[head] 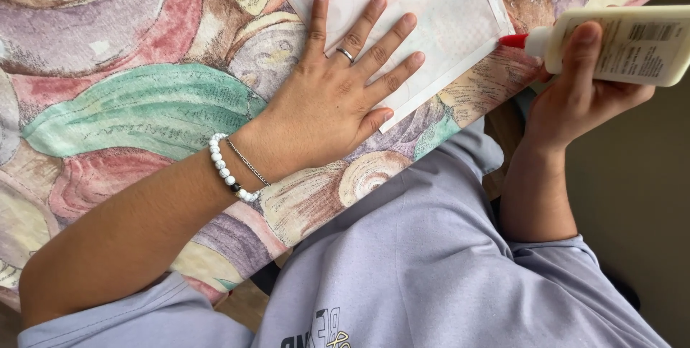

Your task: Applying glue to paper templates and folding them to assemble bags.

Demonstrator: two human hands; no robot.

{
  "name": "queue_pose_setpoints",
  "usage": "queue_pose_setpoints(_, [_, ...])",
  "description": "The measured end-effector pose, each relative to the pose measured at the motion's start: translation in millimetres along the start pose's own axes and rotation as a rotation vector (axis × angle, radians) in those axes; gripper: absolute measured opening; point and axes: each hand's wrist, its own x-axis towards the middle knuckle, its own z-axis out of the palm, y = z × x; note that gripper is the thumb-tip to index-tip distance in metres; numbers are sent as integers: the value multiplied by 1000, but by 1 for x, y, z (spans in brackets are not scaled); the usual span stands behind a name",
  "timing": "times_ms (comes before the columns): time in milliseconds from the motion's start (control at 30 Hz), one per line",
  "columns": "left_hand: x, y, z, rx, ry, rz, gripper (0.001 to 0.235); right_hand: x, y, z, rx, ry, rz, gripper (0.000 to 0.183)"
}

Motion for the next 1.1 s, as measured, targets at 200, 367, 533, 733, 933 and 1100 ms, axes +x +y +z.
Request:
queue_pose_setpoints(200, [0, 0, 1, -13, 21, 0, 69, -15, -21, 12, 105, -204, 122, 56])
queue_pose_setpoints(367, [1, 0, 2, -15, 5, -2, 69, 15, 10, 2, 44, 78, 66, 45])
queue_pose_setpoints(533, [0, 0, 1, 12, 3, 3, 68, -3, -2, -1, 52, 13, 243, 53])
queue_pose_setpoints(733, [0, 0, 2, 12, 0, 3, 68, 15, -10, 17, 99, 163, 323, 57])
queue_pose_setpoints(933, [0, 0, 2, 18, -14, -6, 67, 18, -18, 22, 15, 104, 381, 53])
queue_pose_setpoints(1100, [0, 0, 1, 28, -13, -3, 67, 19, -17, 14, 11, 25, 485, 75])
